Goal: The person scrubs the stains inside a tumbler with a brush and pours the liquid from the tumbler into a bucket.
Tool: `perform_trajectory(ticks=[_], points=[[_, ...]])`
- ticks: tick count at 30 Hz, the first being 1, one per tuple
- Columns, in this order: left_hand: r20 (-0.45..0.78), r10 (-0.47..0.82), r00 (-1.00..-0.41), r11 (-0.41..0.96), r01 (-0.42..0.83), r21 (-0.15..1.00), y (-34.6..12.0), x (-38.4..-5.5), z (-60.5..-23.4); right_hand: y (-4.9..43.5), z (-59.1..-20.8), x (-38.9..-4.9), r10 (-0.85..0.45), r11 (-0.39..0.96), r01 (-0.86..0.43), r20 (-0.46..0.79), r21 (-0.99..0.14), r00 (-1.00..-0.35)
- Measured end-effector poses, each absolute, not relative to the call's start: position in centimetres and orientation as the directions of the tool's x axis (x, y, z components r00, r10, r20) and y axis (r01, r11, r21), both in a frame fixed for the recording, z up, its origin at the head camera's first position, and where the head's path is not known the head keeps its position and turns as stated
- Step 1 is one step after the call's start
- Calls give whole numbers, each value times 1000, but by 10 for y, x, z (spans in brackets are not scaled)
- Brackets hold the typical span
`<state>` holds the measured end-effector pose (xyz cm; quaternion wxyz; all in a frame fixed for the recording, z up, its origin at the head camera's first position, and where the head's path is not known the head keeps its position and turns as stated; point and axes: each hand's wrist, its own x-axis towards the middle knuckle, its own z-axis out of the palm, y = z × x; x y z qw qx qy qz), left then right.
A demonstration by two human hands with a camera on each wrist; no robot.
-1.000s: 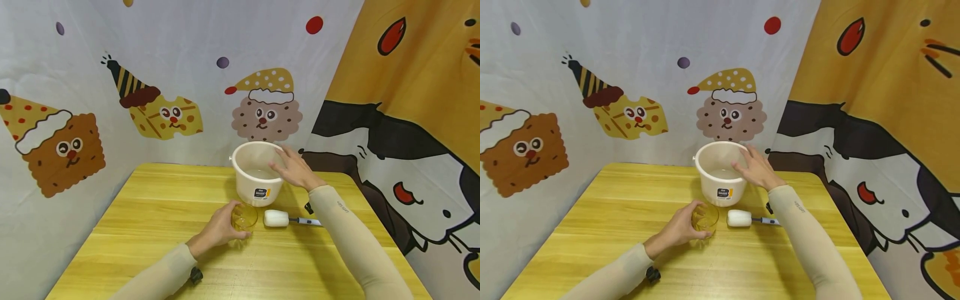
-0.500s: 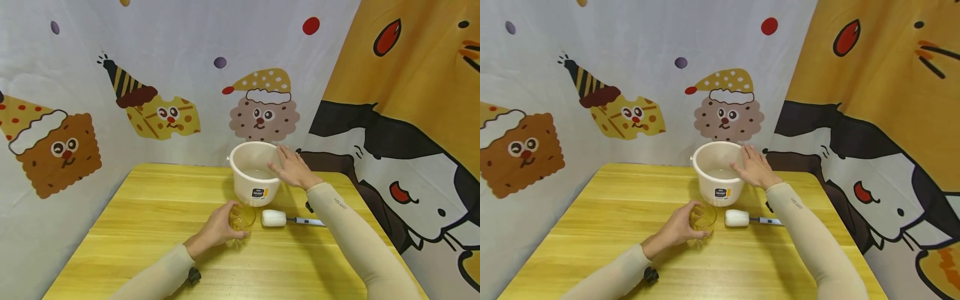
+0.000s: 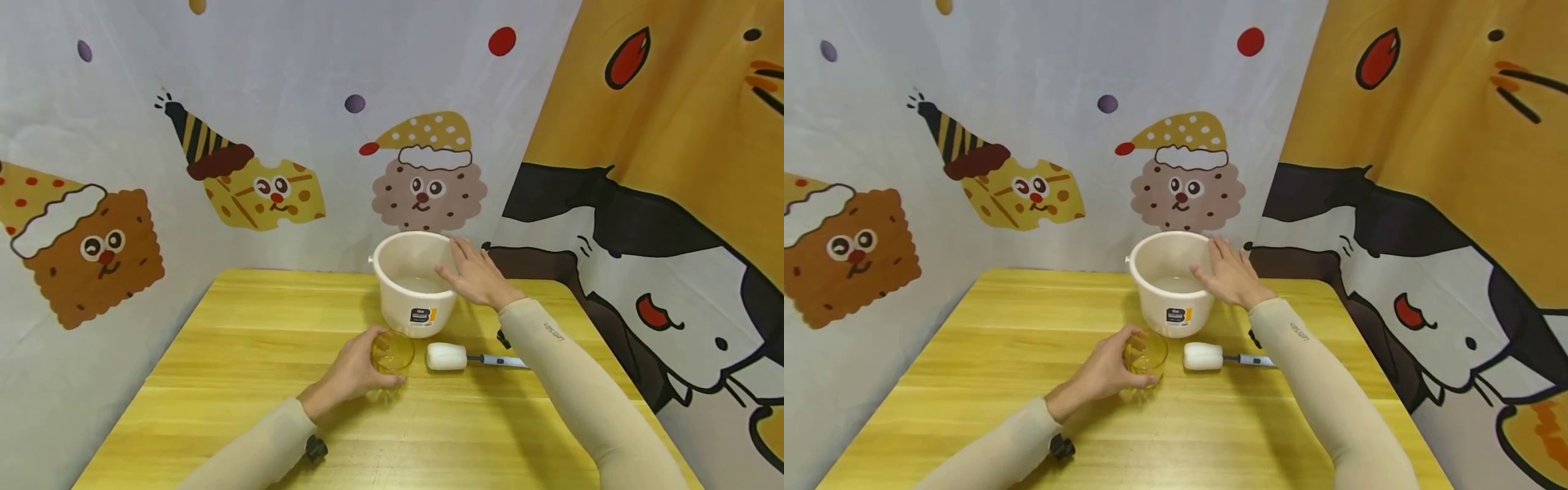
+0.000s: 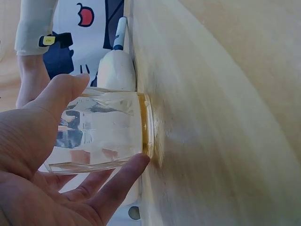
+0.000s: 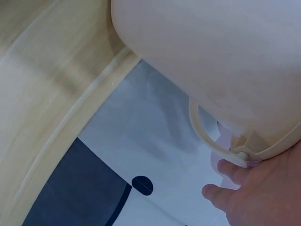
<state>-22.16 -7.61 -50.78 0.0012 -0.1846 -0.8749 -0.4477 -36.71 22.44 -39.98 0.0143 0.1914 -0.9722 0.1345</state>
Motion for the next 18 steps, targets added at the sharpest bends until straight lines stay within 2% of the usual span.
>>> perform_trajectory(ticks=[11, 18], points=[[216, 271, -938, 522, 332, 786, -79, -225, -487, 226, -402, -367, -369, 883, -379, 90, -277, -925], [225, 306, -925, 490, 355, 796, -88, -224, -461, 226, -403, -366, -369, 881, -382, 99, -278, -924]])
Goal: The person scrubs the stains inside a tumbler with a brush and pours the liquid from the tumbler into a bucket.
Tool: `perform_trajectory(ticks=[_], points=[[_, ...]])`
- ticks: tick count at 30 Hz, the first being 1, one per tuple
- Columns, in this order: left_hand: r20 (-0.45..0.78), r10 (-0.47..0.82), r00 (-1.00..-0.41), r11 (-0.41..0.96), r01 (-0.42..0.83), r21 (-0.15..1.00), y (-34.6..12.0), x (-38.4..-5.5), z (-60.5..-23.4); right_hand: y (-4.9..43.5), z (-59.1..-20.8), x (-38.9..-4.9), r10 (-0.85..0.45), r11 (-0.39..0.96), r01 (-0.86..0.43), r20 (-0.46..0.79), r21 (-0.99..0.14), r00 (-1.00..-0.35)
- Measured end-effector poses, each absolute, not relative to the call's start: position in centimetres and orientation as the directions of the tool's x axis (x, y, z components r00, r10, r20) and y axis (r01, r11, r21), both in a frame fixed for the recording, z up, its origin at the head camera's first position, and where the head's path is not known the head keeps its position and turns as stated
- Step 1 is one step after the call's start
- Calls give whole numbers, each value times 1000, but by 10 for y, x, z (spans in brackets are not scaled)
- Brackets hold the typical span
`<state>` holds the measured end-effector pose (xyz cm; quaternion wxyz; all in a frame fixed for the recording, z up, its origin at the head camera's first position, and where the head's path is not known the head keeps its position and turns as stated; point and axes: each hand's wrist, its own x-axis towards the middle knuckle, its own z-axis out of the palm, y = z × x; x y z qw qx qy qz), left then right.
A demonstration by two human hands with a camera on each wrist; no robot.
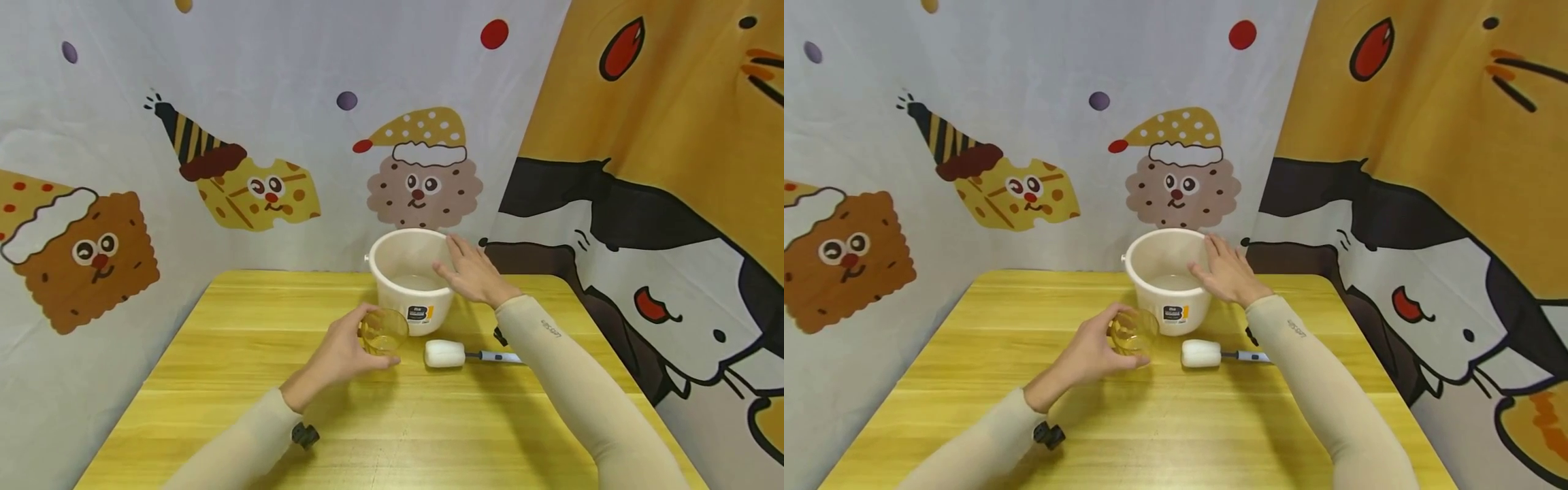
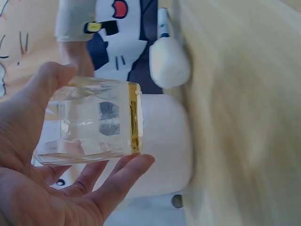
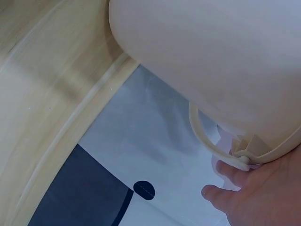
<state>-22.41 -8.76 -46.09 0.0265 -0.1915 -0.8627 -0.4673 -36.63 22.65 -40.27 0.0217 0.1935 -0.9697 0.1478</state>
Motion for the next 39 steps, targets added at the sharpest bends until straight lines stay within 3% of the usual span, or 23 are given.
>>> perform_trajectory(ticks=[14, 24, 39], points=[[220, 338, -915, 424, 357, 832, -102, -225, -409, 227, -405, -366, -370, 876, -386, 111, -290, -922], [152, 309, -939, 403, 274, 873, -108, -244, -376, 229, -408, -368, -371, 869, -391, 123, -302, -920], [189, 242, -952, 507, 290, 812, -105, -285, -345, 227, -409, -367, -365, 865, -390, 138, -317, -921]])
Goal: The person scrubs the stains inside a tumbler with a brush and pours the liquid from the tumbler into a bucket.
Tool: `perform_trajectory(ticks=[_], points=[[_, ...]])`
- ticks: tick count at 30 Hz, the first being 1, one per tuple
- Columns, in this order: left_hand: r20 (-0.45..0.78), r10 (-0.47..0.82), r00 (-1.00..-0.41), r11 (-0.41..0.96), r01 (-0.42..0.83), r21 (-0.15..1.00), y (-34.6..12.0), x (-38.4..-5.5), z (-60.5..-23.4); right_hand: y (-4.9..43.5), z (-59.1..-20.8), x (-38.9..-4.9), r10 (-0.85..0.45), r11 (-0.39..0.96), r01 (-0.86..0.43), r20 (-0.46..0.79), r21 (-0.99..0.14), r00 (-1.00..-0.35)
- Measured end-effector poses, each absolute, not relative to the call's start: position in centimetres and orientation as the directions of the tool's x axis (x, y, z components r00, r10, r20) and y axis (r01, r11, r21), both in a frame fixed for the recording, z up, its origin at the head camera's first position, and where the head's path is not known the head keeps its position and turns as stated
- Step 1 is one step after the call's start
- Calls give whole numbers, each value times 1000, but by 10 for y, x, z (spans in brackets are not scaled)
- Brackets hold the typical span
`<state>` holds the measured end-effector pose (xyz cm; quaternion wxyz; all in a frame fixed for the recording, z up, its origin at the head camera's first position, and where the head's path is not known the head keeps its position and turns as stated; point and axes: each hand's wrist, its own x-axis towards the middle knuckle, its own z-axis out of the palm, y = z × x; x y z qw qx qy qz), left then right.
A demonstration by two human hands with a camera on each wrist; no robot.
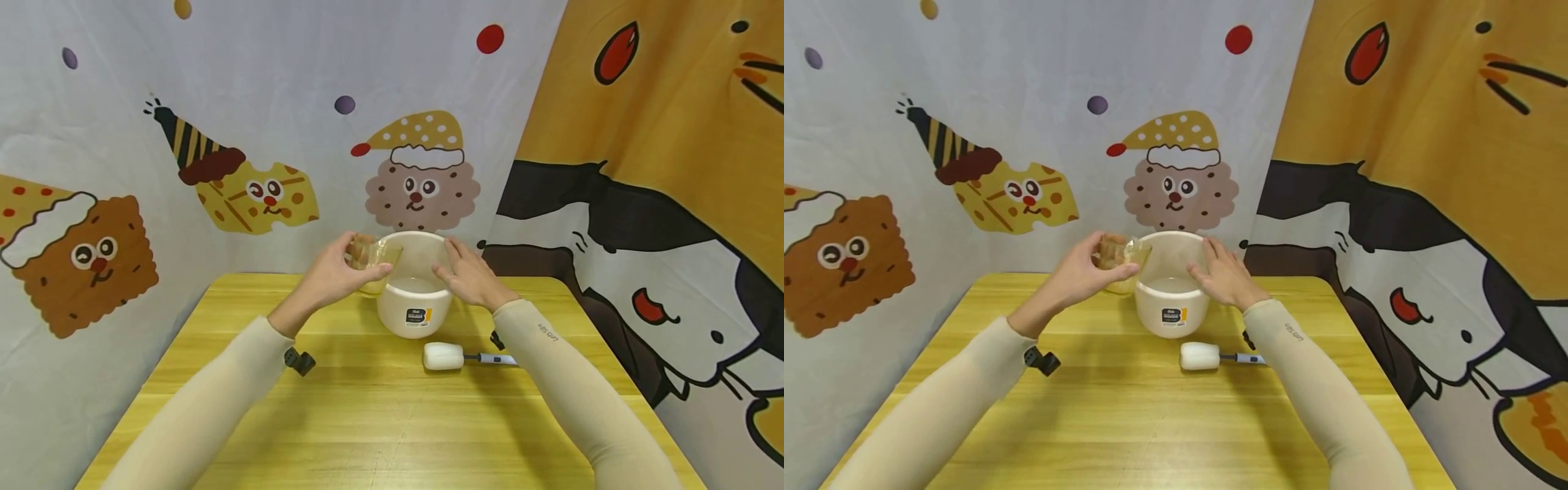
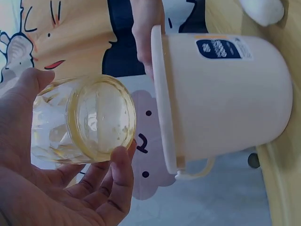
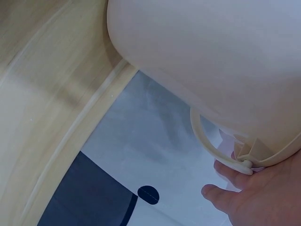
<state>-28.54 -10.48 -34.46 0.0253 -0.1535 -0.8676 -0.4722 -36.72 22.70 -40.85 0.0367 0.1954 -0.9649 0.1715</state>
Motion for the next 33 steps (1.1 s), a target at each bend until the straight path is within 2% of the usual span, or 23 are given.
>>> perform_trajectory(ticks=[7, 17, 26, 33], points=[[204, 227, -952, 550, 298, 780, -98, -300, -339, 227, -409, -366, -354, 866, -380, 138, -326, -925], [297, 229, -927, 679, 371, 634, -84, -317, -332, 225, -407, -367, -356, 866, -382, 139, -322, -924], [265, 203, -943, 777, 320, 542, -73, -326, -322, 226, -408, -368, -353, 862, -384, 152, -331, -923], [303, 226, -926, 825, 347, 446, -66, -333, -321, 226, -409, -366, -357, 856, -390, 158, -338, -921]])
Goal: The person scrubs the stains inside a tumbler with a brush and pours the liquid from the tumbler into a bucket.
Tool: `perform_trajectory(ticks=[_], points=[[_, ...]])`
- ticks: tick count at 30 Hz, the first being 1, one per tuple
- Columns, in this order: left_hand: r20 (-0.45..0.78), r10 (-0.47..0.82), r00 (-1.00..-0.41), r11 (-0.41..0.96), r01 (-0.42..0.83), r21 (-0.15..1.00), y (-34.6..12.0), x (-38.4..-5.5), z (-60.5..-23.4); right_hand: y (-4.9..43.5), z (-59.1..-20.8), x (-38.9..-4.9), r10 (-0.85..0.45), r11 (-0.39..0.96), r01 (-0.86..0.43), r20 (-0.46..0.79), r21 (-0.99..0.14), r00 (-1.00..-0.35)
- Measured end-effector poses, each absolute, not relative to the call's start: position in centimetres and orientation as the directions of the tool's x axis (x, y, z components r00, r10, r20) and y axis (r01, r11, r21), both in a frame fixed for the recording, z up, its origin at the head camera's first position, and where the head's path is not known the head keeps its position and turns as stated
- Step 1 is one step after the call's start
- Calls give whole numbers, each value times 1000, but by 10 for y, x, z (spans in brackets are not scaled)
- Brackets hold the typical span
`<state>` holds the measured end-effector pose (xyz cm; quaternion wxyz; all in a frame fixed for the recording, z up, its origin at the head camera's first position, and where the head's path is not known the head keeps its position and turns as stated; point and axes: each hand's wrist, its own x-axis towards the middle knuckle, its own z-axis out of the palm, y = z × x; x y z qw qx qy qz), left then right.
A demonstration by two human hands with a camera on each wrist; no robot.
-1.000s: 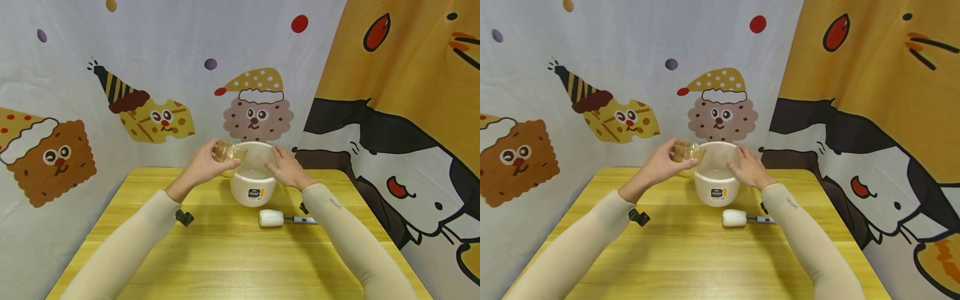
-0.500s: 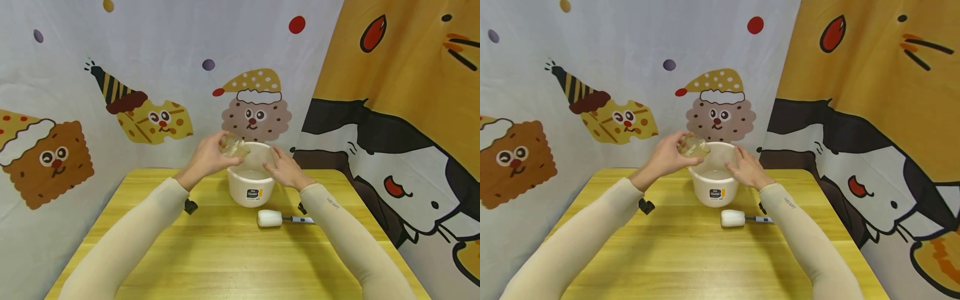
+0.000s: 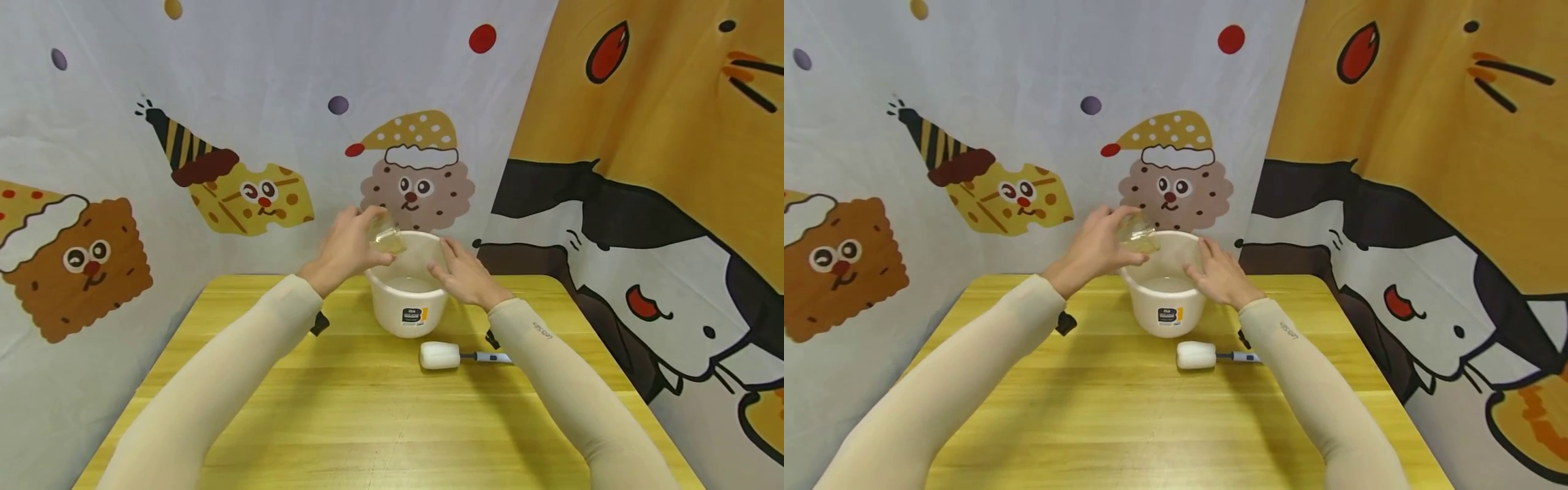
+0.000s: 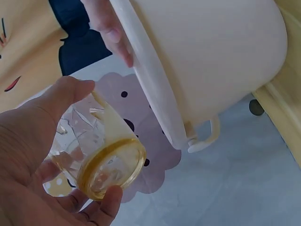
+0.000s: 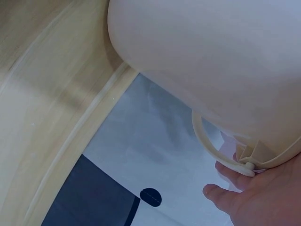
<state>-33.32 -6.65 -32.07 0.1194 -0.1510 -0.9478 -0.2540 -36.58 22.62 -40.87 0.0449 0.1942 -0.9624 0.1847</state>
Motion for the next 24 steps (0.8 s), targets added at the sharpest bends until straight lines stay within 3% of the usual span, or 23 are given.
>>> perform_trajectory(ticks=[10, 24], points=[[336, 309, -890, 894, 392, 216, -59, -343, -322, 225, -408, -367, -356, 856, -389, 156, -342, -921], [453, 564, -691, 825, 495, -271, -51, -347, -328, 226, -411, -367, -358, 851, -393, 162, -348, -919]])
